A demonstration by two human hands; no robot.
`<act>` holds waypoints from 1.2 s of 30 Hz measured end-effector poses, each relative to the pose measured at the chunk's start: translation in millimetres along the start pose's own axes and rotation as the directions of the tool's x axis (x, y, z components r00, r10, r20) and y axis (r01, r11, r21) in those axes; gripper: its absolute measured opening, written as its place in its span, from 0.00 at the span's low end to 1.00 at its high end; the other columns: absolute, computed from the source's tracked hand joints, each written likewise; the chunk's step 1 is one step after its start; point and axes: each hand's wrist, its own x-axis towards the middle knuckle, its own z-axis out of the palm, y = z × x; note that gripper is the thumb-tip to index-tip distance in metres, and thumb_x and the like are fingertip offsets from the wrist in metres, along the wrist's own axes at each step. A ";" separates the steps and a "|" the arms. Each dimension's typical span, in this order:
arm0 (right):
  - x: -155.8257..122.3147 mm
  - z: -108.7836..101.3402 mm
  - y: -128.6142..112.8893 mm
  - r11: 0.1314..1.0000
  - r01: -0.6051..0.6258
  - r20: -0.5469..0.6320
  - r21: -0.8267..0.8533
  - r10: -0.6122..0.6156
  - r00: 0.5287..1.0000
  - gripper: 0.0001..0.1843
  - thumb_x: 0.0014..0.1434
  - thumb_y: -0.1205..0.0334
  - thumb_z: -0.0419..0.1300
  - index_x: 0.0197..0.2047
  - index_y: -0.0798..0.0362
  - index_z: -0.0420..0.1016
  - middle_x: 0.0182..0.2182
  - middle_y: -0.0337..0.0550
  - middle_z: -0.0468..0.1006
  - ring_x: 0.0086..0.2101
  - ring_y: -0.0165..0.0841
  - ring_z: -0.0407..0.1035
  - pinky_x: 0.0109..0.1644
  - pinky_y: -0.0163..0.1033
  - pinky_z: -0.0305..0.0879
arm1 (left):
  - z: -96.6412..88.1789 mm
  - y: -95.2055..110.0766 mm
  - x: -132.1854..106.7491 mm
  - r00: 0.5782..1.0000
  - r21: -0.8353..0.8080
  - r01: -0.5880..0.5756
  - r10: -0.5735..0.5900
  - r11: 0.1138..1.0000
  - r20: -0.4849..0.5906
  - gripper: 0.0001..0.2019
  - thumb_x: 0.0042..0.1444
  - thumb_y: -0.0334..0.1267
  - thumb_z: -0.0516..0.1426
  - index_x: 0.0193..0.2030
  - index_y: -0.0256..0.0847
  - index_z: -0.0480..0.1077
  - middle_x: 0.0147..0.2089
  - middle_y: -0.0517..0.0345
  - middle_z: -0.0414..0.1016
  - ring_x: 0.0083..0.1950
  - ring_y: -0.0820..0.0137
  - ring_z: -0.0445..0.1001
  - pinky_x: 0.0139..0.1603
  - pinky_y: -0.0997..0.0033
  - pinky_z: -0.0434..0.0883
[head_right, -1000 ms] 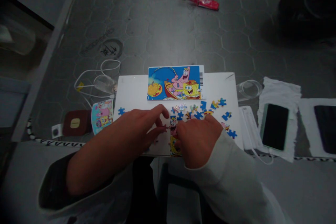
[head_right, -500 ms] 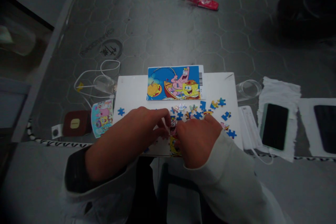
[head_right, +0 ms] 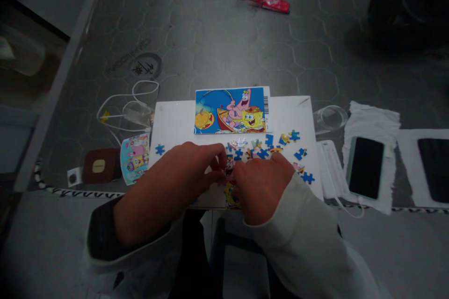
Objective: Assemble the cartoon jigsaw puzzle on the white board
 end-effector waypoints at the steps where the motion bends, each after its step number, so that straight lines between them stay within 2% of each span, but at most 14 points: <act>1: 0.0 0.3 0.2 1.000 -0.001 0.002 -0.002 0.001 1.000 0.08 0.58 0.55 0.62 0.34 0.50 0.76 0.33 0.50 0.85 0.37 0.47 0.81 0.42 0.50 0.65 | 0.4 0.7 -0.4 1.000 0.004 0.006 -0.006 1.000 0.001 0.08 0.68 0.36 0.57 0.49 0.44 0.77 0.41 0.51 0.81 0.41 0.53 0.80 0.38 0.59 0.70; 6: 0.9 -0.1 -0.6 1.000 -0.010 0.012 -0.019 0.010 1.000 0.09 0.59 0.53 0.62 0.35 0.49 0.76 0.33 0.49 0.85 0.37 0.45 0.80 0.43 0.49 0.66 | 2.5 1.9 -2.3 1.000 0.027 0.009 -0.008 1.000 -0.025 0.09 0.66 0.36 0.59 0.51 0.46 0.77 0.42 0.51 0.81 0.41 0.53 0.80 0.39 0.59 0.71; 15: 1.1 -1.4 -0.7 1.000 -0.013 0.031 -0.004 0.013 0.999 0.09 0.59 0.53 0.63 0.34 0.49 0.77 0.32 0.49 0.84 0.37 0.46 0.80 0.44 0.50 0.67 | 1.7 2.8 -1.3 0.996 0.017 0.077 -0.077 0.997 -0.039 0.08 0.63 0.40 0.63 0.48 0.46 0.78 0.40 0.52 0.81 0.40 0.52 0.79 0.38 0.58 0.71; 19: 2.1 -1.2 -1.5 1.000 -0.024 0.024 0.011 0.023 0.999 0.07 0.59 0.55 0.63 0.35 0.49 0.78 0.33 0.49 0.85 0.38 0.47 0.80 0.44 0.50 0.67 | 0.1 0.0 -3.6 0.999 0.023 0.048 -0.048 0.999 -0.015 0.06 0.64 0.39 0.62 0.46 0.46 0.79 0.39 0.52 0.81 0.41 0.52 0.80 0.38 0.57 0.70; 25: 1.6 -1.3 -2.4 1.000 -0.021 0.016 -0.001 0.021 1.000 0.07 0.59 0.56 0.64 0.34 0.49 0.78 0.32 0.49 0.84 0.37 0.45 0.80 0.44 0.49 0.67 | -2.8 -7.4 -8.3 0.998 0.000 -0.012 0.012 1.000 0.054 0.06 0.66 0.40 0.61 0.44 0.48 0.81 0.41 0.53 0.82 0.41 0.57 0.81 0.39 0.61 0.71; 29: 2.0 -1.1 -1.9 1.000 -0.022 0.005 0.002 0.022 1.000 0.07 0.59 0.55 0.64 0.34 0.49 0.78 0.31 0.48 0.84 0.37 0.45 0.80 0.44 0.49 0.67 | -2.3 -7.8 -8.7 0.999 0.018 0.030 -0.030 0.999 0.022 0.05 0.64 0.42 0.63 0.42 0.47 0.81 0.38 0.53 0.81 0.40 0.54 0.81 0.39 0.58 0.72; 32: 2.9 -1.1 -1.3 1.000 -0.020 0.025 0.010 0.019 0.999 0.07 0.59 0.55 0.64 0.34 0.48 0.78 0.31 0.48 0.84 0.37 0.46 0.80 0.44 0.49 0.67 | -1.2 -4.2 -10.1 0.998 0.038 0.059 -0.060 0.998 0.027 0.07 0.62 0.45 0.65 0.41 0.46 0.81 0.36 0.52 0.80 0.38 0.51 0.80 0.36 0.57 0.71; 36: 3.4 -0.3 0.3 1.000 -0.016 0.026 0.013 0.016 1.000 0.08 0.58 0.54 0.64 0.34 0.48 0.78 0.31 0.48 0.84 0.37 0.46 0.80 0.44 0.50 0.68 | 1.6 6.3 -12.3 0.995 0.079 0.094 -0.096 0.992 0.024 0.06 0.64 0.38 0.60 0.42 0.44 0.80 0.35 0.49 0.79 0.39 0.49 0.81 0.34 0.57 0.70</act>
